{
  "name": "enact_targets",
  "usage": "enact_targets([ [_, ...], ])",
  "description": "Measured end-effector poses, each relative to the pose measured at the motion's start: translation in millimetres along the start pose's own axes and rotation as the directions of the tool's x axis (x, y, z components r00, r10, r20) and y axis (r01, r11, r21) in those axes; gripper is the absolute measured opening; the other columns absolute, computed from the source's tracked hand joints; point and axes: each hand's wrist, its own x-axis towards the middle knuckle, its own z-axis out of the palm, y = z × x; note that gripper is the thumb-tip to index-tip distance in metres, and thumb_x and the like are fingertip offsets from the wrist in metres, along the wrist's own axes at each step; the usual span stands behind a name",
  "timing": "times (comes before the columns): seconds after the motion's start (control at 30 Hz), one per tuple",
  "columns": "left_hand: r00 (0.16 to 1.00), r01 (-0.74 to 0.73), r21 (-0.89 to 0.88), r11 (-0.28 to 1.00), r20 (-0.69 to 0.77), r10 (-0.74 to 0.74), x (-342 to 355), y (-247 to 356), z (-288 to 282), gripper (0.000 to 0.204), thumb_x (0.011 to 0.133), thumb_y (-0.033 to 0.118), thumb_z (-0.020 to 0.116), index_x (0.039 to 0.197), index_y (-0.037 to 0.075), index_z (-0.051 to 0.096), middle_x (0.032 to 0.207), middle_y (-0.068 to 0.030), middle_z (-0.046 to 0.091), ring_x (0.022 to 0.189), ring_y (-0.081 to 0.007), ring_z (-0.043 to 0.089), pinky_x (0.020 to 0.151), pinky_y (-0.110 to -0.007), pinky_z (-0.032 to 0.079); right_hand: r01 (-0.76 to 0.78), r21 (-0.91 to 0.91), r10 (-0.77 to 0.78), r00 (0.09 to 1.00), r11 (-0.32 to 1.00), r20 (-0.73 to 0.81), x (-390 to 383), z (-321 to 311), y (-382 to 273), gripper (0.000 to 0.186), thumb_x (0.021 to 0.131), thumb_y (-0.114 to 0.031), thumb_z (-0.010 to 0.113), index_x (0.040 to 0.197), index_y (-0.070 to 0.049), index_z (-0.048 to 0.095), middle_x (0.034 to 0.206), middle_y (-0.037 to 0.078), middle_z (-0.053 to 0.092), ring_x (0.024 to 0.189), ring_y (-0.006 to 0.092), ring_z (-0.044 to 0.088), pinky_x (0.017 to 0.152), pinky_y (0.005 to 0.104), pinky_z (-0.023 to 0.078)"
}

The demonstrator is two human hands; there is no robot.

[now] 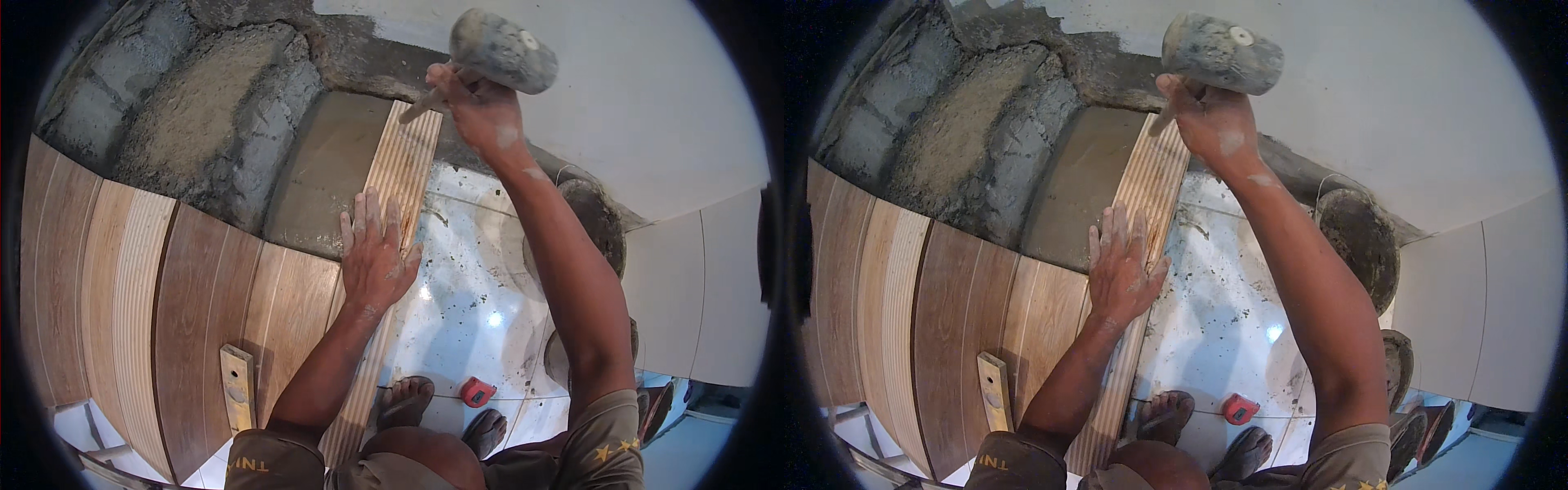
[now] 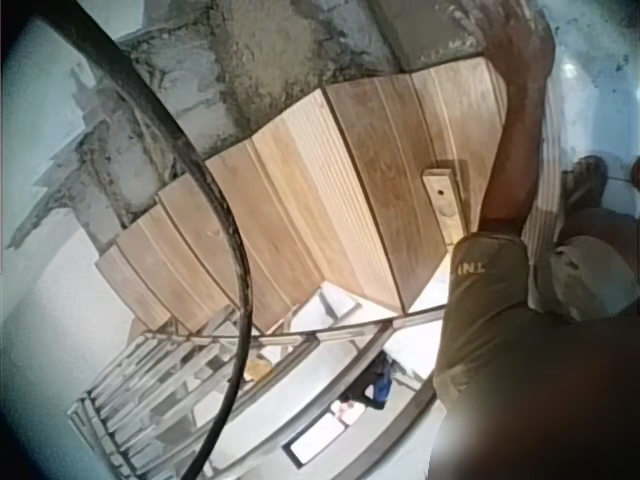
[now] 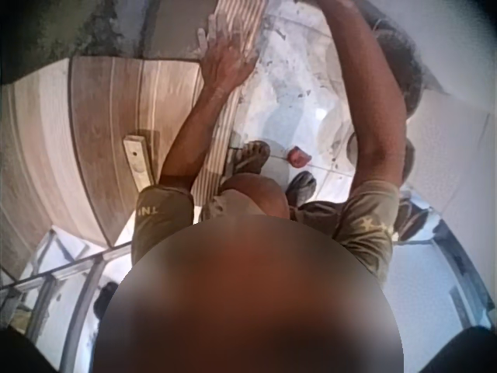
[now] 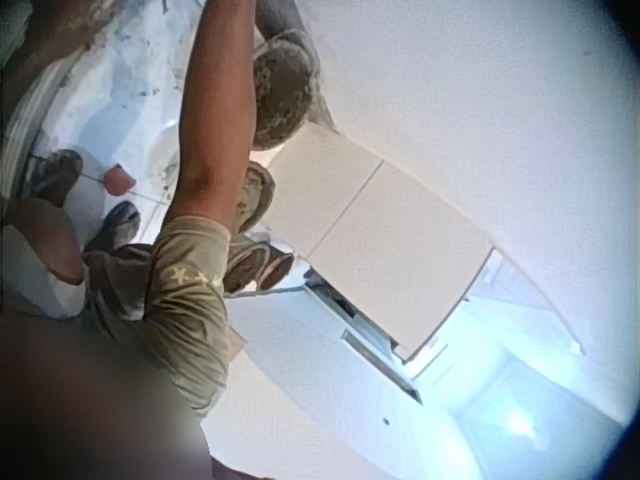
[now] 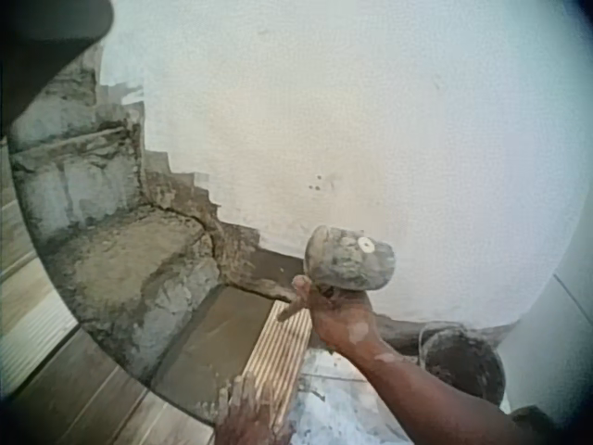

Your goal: Apply mortar to tiles and place them on concrete stairs, tapping with a rubber mallet.

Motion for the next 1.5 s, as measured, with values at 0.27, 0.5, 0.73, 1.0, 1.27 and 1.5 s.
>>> enact_targets([
  [0.27,0.999,0.039,-0.029,0.999,0.038,-0.038,2,1,-1,0.088,0.092,0.039,0.076,0.161,-0.001,0.038,0.172,-0.03,0.023,0.161,-0.0452,0.019,0.13,-0.061,0.015,-0.064,-0.021,0.065,0.997,0.998,0.038,11,12,24,0.03,0.1,-0.03,0.078,0.105,0.0,0.075,0.095,0.007,0.079,0.085,0.0137,0.071,0.077,0.0312,0.055],
  [0.5,1.0,0.01,-0.042,0.999,0.011,-0.01,-1,-3,0,0.088,0.091,0.038,0.077,0.16,-0.001,0.04,0.171,-0.0312,0.025,0.16,-0.0471,0.022,0.129,-0.062,0.017,-0.064,-0.164,0.074,0.996,0.984,0.058,4,6,3,0.037,0.098,-0.038,0.078,0.104,-0.001,0.077,0.09,0.01,0.079,0.086,0.0192,0.075,0.079,0.036,0.056],
  [0.73,1.0,-0.01,0.0,1.0,0.003,0.01,1,-4,0,0.088,0.088,0.038,0.077,0.16,0.001,0.041,0.17,-0.0303,0.028,0.158,-0.0484,0.026,0.127,-0.063,0.019,0.168,-0.282,-0.14,0.983,0.945,0.115,1,8,-2,0.043,0.103,-0.045,0.061,0.117,-0.007,0.076,0.121,0.019,0.075,0.114,0.0407,0.069,0.099,0.0471,0.054],
  [1.0,0.999,0.004,-0.092,0.996,0.05,0.001,9,-15,-8,0.059,0.102,0.036,0.067,0.153,0.008,0.058,0.168,-0.0232,0.039,0.159,-0.0436,0.029,0.127,-0.066,0.014,0.19,-0.262,-0.16,0.978,0.946,0.131,-9,6,1,0.041,0.102,-0.044,0.061,0.118,-0.01,0.077,0.122,0.017,0.075,0.115,0.0413,0.067,0.1,0.0491,0.054],
  [1.27,0.994,-0.066,-0.037,0.997,0.089,0.069,6,-45,-22,0.054,0.101,0.039,0.068,0.15,0.015,0.063,0.169,-0.013,0.043,0.161,-0.0403,0.027,0.126,-0.072,0.004,0.079,-0.235,-0.024,0.974,0.969,0.227,-40,-13,-27,0.041,0.1,-0.042,0.065,0.11,-0.004,0.076,0.108,0.02,0.077,0.104,0.0429,0.069,0.092,0.049,0.054],
  [1.5,0.997,-0.023,-0.085,0.996,0.075,0.03,-4,-79,-48,0.063,0.092,0.048,0.078,0.146,0.018,0.067,0.171,-0.0135,0.039,0.162,-0.0414,0.021,0.125,-0.073,0.002,-0.06,-0.114,0.09,0.956,0.992,0.278,-72,-26,-51,0.031,0.098,-0.032,0.07,0.108,-0.003,0.075,0.107,0.021,0.076,0.103,0.0409,0.07,0.091,0.0458,0.054],
])
